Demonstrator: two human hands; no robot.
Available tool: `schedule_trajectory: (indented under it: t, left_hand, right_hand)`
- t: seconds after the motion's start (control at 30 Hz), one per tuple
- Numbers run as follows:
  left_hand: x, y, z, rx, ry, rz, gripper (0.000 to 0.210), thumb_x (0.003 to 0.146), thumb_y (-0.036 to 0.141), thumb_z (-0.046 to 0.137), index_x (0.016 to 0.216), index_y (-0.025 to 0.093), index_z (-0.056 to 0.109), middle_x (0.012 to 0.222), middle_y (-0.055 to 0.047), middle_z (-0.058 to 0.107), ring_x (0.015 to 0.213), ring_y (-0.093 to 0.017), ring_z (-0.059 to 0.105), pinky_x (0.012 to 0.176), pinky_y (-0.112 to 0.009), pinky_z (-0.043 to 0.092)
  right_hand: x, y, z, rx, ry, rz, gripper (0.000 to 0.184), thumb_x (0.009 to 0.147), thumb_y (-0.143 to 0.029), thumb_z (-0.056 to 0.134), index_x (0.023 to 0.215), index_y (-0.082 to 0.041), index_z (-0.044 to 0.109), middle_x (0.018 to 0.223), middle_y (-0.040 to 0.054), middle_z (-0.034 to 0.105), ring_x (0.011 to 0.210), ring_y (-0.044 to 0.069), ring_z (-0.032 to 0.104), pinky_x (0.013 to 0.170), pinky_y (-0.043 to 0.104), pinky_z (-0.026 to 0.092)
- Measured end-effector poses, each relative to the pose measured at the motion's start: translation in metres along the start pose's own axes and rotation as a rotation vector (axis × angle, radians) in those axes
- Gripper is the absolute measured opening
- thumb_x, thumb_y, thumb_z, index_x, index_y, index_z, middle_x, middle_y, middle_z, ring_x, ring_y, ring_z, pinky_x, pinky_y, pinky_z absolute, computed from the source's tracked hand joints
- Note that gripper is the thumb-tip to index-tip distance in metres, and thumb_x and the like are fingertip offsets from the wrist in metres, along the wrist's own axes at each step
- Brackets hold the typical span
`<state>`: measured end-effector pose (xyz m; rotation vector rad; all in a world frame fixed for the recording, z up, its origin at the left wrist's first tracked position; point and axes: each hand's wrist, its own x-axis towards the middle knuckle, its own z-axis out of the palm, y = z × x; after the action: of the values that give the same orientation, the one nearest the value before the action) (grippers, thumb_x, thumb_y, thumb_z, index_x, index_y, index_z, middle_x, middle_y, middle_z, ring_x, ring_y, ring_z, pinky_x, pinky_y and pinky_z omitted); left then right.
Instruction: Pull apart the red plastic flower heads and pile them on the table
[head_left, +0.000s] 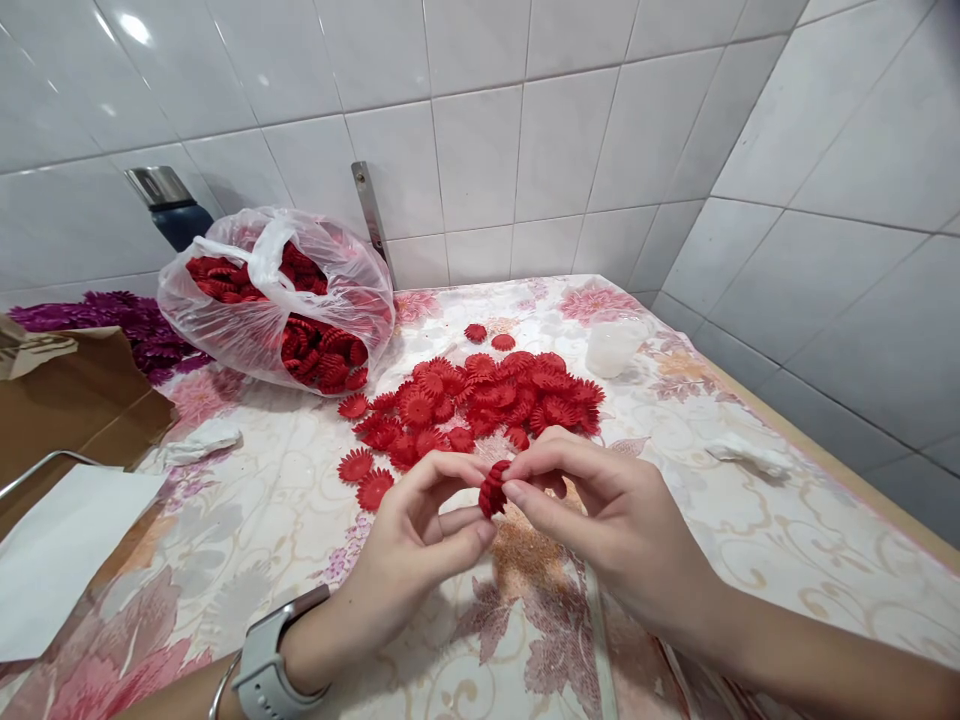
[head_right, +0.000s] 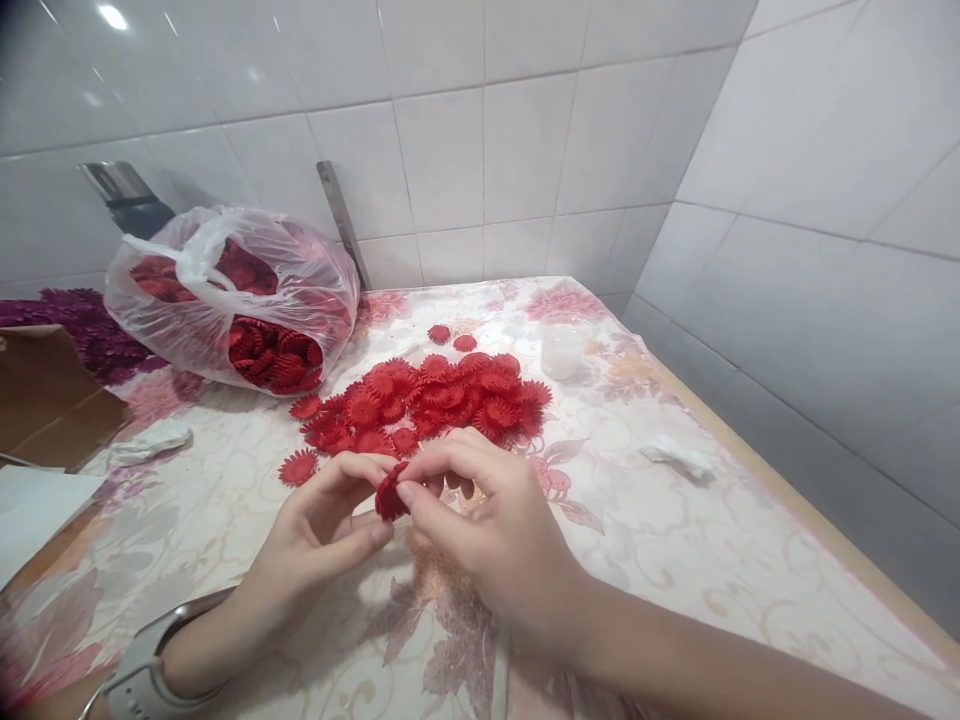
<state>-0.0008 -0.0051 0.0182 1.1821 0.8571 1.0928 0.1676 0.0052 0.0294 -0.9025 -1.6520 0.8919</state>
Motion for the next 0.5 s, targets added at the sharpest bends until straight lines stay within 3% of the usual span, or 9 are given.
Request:
schedule_trajectory:
  t: [0.1, 0.17, 0.33, 0.5]
  left_hand:
    - [0.0, 0.0, 0.0, -0.055, -0.055, -0.067, 0.022, 0.075, 0.022, 0.07, 0.096, 0.026, 0.065, 0.098, -0.001, 0.065, 0.095, -0.016, 0.061, 0.079, -0.022, 0.049]
    - [0.001, 0.001, 0.0, -0.058, -0.051, -0.124, 0.025, 0.078, 0.023, 0.068, 0.102, 0.027, 0.065, 0.102, -0.002, 0.066, 0.098, -0.017, 0.061, 0.077, -0.022, 0.05]
    - [0.006, 0.004, 0.001, -0.096, -0.022, -0.256, 0.023, 0.077, 0.02, 0.065, 0.099, 0.023, 0.071, 0.1, -0.005, 0.07, 0.097, -0.022, 0.062, 0.075, -0.026, 0.05]
    - [0.008, 0.002, 0.001, -0.247, 0.04, -0.361, 0.022, 0.071, 0.015, 0.067, 0.093, 0.02, 0.071, 0.092, -0.005, 0.07, 0.076, -0.017, 0.065, 0.069, -0.029, 0.052]
  right_hand:
    - [-0.001, 0.001, 0.002, -0.137, -0.06, -0.161, 0.015, 0.081, -0.006, 0.053, 0.073, -0.017, 0.06, 0.068, 0.0004, 0.057, 0.067, 0.013, 0.05, 0.062, 0.027, 0.041]
    - [-0.002, 0.001, 0.003, -0.174, -0.112, -0.175, 0.015, 0.082, -0.007, 0.051, 0.073, -0.016, 0.058, 0.069, 0.0017, 0.055, 0.069, 0.014, 0.049, 0.064, 0.029, 0.04]
    - [0.001, 0.0, -0.001, 0.008, -0.249, 0.129, 0.012, 0.083, -0.017, 0.048, 0.072, -0.017, 0.054, 0.069, 0.0013, 0.051, 0.065, 0.014, 0.048, 0.058, 0.027, 0.039]
    - [0.011, 0.004, -0.005, 0.258, -0.328, 0.343, 0.017, 0.081, -0.03, 0.054, 0.07, -0.018, 0.05, 0.065, -0.0012, 0.046, 0.061, 0.012, 0.045, 0.054, 0.025, 0.037]
